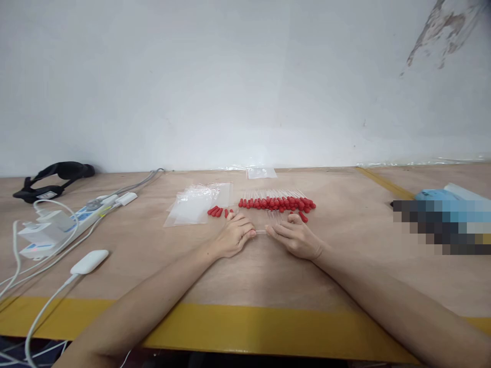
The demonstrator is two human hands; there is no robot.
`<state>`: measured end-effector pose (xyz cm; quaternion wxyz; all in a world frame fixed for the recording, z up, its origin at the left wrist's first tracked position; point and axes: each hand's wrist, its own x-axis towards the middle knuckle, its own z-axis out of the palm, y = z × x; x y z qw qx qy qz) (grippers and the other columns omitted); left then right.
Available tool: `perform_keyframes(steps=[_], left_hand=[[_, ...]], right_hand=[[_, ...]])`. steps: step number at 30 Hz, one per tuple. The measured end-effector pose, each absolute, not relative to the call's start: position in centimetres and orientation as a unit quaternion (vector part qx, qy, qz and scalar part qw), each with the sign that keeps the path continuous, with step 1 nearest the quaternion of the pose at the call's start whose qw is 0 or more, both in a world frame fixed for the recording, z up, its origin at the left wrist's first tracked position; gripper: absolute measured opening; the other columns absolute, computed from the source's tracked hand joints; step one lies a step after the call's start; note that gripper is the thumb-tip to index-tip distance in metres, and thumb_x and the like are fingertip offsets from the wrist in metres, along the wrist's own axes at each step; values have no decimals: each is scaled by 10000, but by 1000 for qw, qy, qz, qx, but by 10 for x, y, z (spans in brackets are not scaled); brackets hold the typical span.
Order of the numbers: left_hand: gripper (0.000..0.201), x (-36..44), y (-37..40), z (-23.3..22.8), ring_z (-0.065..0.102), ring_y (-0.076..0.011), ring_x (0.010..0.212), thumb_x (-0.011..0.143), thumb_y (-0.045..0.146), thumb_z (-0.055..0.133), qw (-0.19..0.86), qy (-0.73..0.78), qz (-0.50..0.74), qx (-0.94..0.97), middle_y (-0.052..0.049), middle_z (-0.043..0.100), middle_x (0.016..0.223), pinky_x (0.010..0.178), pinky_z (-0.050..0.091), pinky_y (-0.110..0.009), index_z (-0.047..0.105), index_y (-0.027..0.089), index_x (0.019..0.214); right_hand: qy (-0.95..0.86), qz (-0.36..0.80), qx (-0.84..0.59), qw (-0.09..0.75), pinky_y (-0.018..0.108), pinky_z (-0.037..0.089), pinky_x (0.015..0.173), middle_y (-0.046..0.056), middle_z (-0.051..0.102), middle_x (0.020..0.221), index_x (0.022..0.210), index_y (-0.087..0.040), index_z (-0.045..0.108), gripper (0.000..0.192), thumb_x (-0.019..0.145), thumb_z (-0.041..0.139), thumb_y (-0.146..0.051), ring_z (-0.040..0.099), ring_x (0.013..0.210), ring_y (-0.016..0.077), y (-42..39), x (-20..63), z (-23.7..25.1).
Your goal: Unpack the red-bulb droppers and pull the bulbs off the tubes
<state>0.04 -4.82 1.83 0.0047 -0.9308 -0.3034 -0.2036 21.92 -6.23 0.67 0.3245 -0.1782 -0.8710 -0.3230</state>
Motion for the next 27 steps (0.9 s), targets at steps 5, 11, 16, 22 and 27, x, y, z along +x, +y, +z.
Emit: perform_keyframes(steps=[5,11,16,22,27], left_hand=[[317,-9,-44,15,449,-168,808,915,284,295,7,-322,-228,-919,-18,555,760,766,295,-349,501,167,704],[300,-37,-19,16,490,-155,807,899,294,334,-20,-429,-383,-818,-28,502,783,760,405,-301,577,184,762],[236,-46,-2,18,500,-194,944,851,202,371,2,-518,-382,-765,-51,482,799,815,432,-324,600,167,895],[199,-48,9,9,560,-161,755,786,183,442,29,-552,-388,-738,-53,491,889,714,465,-307,532,175,964],[100,-48,8,8,512,-200,776,781,268,492,73,-552,-357,-750,-45,512,760,733,439,-334,542,181,790]], right_hand=[[-872,-294,-208,332,297,255,694,-3,596,702,996,-166,565,271,871,341,-76,472,635,89,-60,231,6],[-793,-208,-406,404,309,222,718,7,625,668,887,-214,650,197,850,469,-280,493,614,88,-50,235,0],[-780,-98,-501,363,310,203,695,12,637,696,859,-239,661,256,862,413,-305,504,625,105,-56,206,7],[-788,-59,-538,292,323,201,697,49,651,842,923,-205,616,258,864,369,-249,551,756,154,-55,177,19],[-801,-33,-535,269,330,197,697,46,637,833,834,-191,605,233,842,376,-232,539,763,163,-56,158,17]])
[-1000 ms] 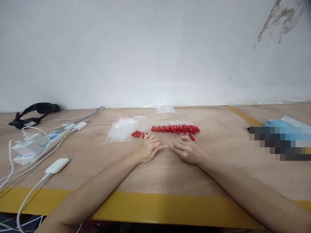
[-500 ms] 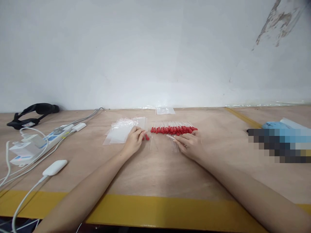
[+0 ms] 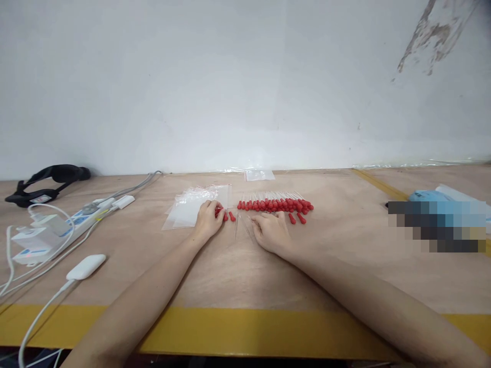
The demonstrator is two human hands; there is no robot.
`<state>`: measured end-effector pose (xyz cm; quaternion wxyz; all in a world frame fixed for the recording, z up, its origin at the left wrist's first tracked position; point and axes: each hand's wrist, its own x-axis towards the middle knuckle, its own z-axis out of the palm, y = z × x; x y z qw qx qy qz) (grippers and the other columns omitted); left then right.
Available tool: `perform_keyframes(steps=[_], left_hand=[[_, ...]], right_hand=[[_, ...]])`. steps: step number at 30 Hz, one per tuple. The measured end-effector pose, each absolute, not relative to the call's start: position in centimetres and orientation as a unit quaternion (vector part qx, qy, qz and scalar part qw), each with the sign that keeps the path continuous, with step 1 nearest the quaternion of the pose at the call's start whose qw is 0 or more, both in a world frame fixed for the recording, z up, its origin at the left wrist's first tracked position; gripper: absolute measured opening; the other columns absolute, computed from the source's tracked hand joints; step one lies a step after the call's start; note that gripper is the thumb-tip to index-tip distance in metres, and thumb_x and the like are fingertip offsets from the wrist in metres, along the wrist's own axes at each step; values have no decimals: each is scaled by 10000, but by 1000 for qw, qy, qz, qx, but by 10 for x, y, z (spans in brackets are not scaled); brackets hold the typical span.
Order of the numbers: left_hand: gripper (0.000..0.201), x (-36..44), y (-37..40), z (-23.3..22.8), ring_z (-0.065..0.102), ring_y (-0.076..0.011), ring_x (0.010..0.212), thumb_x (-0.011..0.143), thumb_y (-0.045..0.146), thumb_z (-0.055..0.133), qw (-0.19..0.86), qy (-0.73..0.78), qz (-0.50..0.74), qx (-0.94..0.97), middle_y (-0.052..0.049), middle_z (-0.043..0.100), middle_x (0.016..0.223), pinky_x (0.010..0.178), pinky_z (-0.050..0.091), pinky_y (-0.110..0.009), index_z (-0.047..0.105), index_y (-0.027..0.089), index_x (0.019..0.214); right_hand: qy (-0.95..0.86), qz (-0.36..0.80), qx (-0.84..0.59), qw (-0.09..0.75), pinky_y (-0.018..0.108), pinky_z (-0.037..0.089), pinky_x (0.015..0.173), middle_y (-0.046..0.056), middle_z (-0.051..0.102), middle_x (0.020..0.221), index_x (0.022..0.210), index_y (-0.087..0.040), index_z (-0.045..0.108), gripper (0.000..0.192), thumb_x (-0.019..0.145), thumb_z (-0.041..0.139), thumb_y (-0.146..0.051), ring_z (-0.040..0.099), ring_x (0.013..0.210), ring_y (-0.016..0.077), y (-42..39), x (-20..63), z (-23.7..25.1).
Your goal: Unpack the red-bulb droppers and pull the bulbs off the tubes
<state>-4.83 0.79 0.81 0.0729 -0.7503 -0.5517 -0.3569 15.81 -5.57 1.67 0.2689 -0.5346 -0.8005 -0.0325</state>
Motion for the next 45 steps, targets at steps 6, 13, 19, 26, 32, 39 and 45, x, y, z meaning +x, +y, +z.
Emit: perform_keyframes(steps=[6,13,19,26,32,39,45], left_hand=[[159,-44,-1,13,479,-213,848,790,320,508,124,-520,-373,-758,-58,529,809,803,407,-334,576,180,819],[163,-46,1,20,477,-224,873,790,299,495,125,-542,-365,-746,-58,542,835,814,393,-343,610,192,835],[183,-30,17,37,474,-263,941,754,362,524,77,-596,-244,-761,-63,580,884,838,359,-401,650,231,777],[308,-2,46,45,445,-329,1047,687,499,532,2,-672,-137,-727,-99,602,955,862,327,-453,681,235,739],[299,7,57,39,500,-334,977,661,481,555,-34,-697,-121,-706,-114,636,758,787,377,-428,664,205,627],[208,-5,23,49,499,-284,971,794,312,446,51,-663,-203,-719,-126,586,931,799,382,-384,581,156,822],[113,-14,-29,19,529,-167,732,850,253,388,73,-417,-298,-856,-39,543,798,654,414,-276,476,183,850]], right_hand=[[-837,29,-492,237,329,214,715,36,605,829,830,-187,573,282,815,434,-432,509,790,172,-65,157,18],[-883,98,-430,159,372,247,781,73,577,983,1148,-219,498,517,699,596,-456,458,982,242,-60,171,24],[-883,86,-432,165,357,264,757,72,558,958,1093,-229,544,370,758,570,-384,466,951,227,-55,160,23],[-864,79,-446,221,377,261,782,92,552,1017,1111,-208,535,405,761,561,-410,465,967,229,-50,148,12],[-826,99,-479,280,348,275,753,45,600,923,949,-222,611,231,768,551,-352,509,890,195,-50,166,22],[-804,3,-480,349,344,309,760,46,599,871,883,-205,629,173,803,494,-278,528,838,172,-47,218,15],[-786,-135,-447,405,375,323,814,124,513,1139,1192,-180,486,422,807,490,-355,452,1035,240,-53,231,4]])
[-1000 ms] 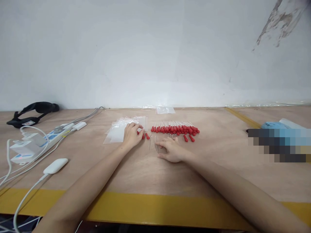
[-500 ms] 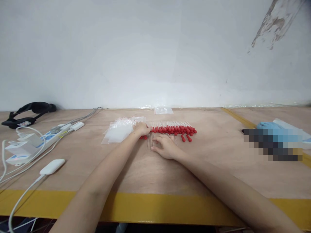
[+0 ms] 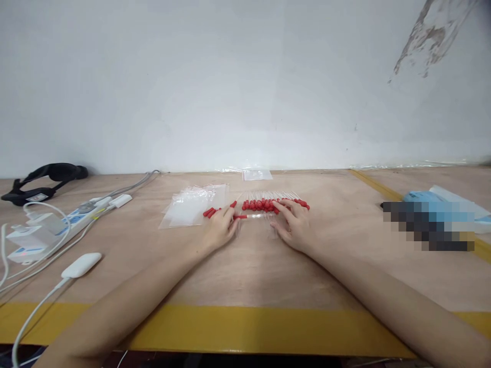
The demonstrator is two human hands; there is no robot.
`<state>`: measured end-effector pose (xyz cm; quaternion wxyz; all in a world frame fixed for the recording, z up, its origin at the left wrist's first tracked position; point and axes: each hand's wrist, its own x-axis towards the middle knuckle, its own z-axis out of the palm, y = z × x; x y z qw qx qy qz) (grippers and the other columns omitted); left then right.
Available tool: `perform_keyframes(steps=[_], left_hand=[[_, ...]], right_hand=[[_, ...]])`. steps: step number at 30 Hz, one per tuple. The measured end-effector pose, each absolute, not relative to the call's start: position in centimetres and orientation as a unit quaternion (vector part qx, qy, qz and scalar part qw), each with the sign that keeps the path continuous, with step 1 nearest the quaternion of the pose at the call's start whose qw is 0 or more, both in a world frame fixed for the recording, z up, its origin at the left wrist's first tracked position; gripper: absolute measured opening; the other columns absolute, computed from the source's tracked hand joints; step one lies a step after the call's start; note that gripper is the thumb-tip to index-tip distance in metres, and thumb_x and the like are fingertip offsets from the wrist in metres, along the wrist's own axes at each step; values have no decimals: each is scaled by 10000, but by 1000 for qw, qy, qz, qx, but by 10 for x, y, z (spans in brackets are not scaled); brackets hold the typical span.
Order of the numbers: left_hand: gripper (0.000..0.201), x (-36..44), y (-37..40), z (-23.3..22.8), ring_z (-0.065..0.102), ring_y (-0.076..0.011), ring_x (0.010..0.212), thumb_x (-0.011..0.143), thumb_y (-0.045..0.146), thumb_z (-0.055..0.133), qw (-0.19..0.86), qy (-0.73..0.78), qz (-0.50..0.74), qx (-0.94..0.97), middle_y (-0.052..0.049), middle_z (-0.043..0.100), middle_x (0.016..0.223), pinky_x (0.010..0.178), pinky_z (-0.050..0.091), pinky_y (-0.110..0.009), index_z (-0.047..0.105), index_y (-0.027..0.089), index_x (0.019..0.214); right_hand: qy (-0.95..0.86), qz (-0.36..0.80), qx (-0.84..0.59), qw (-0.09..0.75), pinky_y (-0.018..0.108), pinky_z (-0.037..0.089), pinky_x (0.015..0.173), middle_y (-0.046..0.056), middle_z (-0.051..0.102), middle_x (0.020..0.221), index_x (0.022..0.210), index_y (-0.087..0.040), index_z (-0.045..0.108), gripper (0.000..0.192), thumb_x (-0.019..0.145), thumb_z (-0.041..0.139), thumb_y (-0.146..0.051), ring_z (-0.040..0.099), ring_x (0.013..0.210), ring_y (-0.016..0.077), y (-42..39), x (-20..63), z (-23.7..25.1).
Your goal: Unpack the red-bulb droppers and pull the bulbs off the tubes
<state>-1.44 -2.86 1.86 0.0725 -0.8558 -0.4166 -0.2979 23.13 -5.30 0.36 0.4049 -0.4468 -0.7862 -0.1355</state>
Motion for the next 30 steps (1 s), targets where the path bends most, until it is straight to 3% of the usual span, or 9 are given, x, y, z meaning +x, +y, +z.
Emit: perform_keyframes(steps=[3,9,15,19,30], left_hand=[[109,-13,-40,6,512,-148,710,857,254,393,66,-360,-314,-876,-24,517,753,646,417,-256,467,182,822],[114,-8,-43,3,513,-136,708,861,249,410,47,-329,-334,-882,-24,523,751,646,431,-247,486,173,826],[225,-1,-41,8,496,-193,937,833,324,494,97,-303,-332,-888,-70,563,992,825,385,-340,540,184,1004],[180,3,-39,11,493,-177,896,851,326,476,126,-271,-307,-903,-37,597,918,820,351,-343,599,196,872],[270,2,-46,20,469,-165,859,898,317,372,99,-282,-206,-932,-24,589,840,836,271,-359,575,174,792]], right_hand=[[-818,-135,-426,363,394,263,869,109,527,1159,1214,-193,467,456,813,483,-410,436,1060,232,-56,225,3],[-843,-105,-412,329,381,204,856,49,630,868,1065,-204,579,300,864,426,-365,478,870,167,-55,213,-1],[-846,-107,-407,328,356,207,815,16,600,740,863,-206,639,258,879,403,-309,460,760,133,-56,207,-2],[-850,-94,-396,334,348,204,796,4,586,658,769,-187,641,293,880,401,-315,455,717,122,-58,205,0],[-856,-180,-334,350,363,181,807,-14,569,586,803,-238,656,235,861,442,-314,402,694,124,-60,215,-2]])
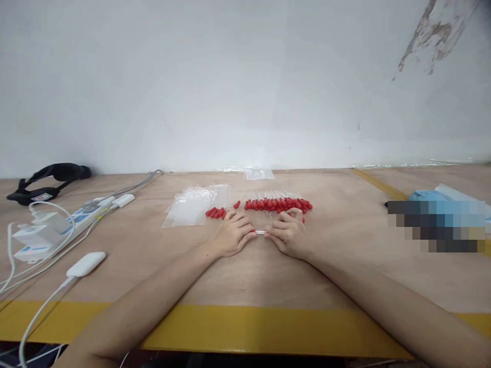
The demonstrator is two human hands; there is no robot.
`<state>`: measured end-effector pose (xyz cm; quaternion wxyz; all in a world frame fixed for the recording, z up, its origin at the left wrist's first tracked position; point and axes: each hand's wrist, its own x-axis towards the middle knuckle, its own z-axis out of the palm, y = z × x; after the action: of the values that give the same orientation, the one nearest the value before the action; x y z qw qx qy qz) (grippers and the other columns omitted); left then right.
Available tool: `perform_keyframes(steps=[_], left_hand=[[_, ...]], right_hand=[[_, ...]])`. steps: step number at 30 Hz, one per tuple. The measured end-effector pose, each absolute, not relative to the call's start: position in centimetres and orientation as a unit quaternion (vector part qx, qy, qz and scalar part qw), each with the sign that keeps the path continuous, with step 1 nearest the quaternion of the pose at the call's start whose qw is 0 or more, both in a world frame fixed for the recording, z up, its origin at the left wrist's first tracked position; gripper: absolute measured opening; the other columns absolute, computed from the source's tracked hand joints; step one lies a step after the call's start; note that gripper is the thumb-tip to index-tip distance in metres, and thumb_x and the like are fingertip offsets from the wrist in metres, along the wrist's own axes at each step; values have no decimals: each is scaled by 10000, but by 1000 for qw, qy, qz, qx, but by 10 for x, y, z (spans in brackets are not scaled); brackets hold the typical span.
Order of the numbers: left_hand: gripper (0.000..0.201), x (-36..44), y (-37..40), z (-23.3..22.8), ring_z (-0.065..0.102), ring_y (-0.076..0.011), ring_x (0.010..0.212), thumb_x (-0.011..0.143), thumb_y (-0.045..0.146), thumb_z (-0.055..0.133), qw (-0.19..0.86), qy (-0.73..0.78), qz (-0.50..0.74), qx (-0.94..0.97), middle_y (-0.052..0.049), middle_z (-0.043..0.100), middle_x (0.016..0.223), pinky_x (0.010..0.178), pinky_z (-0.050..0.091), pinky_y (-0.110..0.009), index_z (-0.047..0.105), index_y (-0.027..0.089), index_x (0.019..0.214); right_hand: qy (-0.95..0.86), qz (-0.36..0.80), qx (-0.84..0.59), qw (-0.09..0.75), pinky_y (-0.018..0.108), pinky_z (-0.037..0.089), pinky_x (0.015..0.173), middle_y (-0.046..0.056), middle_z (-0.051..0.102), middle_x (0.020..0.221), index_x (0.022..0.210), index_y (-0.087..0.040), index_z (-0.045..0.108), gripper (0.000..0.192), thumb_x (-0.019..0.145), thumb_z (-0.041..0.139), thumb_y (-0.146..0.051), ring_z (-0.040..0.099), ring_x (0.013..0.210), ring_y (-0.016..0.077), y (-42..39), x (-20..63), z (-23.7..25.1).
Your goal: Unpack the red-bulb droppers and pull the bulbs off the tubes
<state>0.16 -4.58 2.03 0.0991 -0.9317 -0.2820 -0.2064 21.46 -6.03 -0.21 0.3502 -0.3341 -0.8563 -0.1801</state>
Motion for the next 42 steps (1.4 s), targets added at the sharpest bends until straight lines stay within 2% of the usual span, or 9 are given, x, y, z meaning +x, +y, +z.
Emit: perform_keyframes(steps=[7,10,14,18,24,31,34,38,42], left_hand=[[243,-1,-46,21,473,-158,840,897,303,376,70,-273,-204,-938,-16,571,809,841,278,-358,564,180,806],[250,-15,-41,18,476,-162,840,897,275,363,53,-305,-238,-920,-22,566,804,833,309,-353,566,179,786],[248,-39,-26,19,485,-158,827,888,280,370,14,-386,-344,-856,-35,521,837,776,392,-311,595,191,834],[237,-55,-8,26,507,-167,853,853,239,391,0,-501,-406,-764,-50,459,871,786,430,-303,610,182,925],[271,-67,6,28,550,-167,761,785,206,438,-6,-605,-377,-701,-47,481,854,752,451,-311,569,174,1021],[250,-69,7,21,547,-167,711,736,327,524,-9,-614,-334,-716,-27,565,765,676,444,-281,558,178,934],[290,-70,6,25,545,-173,722,751,405,501,-9,-612,-338,-715,-37,585,778,663,436,-284,569,175,913],[287,-68,7,32,541,-195,790,763,417,478,17,-606,-342,-717,-45,601,807,697,427,-302,602,178,862],[258,-58,12,37,530,-220,866,758,396,483,38,-601,-276,-749,-58,606,832,776,407,-331,633,192,810]], right_hand=[[-851,-246,-320,337,343,193,814,-16,575,578,803,-249,651,211,856,448,-258,412,696,126,-68,220,1],[-837,-253,-331,353,350,191,826,-22,591,607,841,-258,649,190,842,461,-228,437,707,124,-66,233,2],[-774,-219,-433,406,355,194,812,-13,606,650,891,-245,652,182,832,481,-266,456,683,120,-61,242,4],[-795,-162,-458,364,333,205,785,9,613,714,996,-229,627,248,842,432,-234,478,716,125,-60,223,6],[-805,-134,-488,310,336,191,759,35,626,772,993,-207,616,270,836,396,-196,472,753,142,-58,186,12],[-805,-129,-531,229,377,192,731,74,623,802,824,-167,604,209,797,398,-193,477,792,190,-48,152,11],[-806,-97,-535,234,368,201,715,73,621,840,814,-176,579,231,842,364,-254,486,815,194,-50,146,12],[-810,-42,-531,246,349,209,705,68,608,898,843,-187,560,332,862,345,-440,491,860,207,-53,141,12],[-811,20,-522,264,341,216,714,63,608,915,964,-214,557,383,869,305,-486,492,884,208,-52,142,12]])
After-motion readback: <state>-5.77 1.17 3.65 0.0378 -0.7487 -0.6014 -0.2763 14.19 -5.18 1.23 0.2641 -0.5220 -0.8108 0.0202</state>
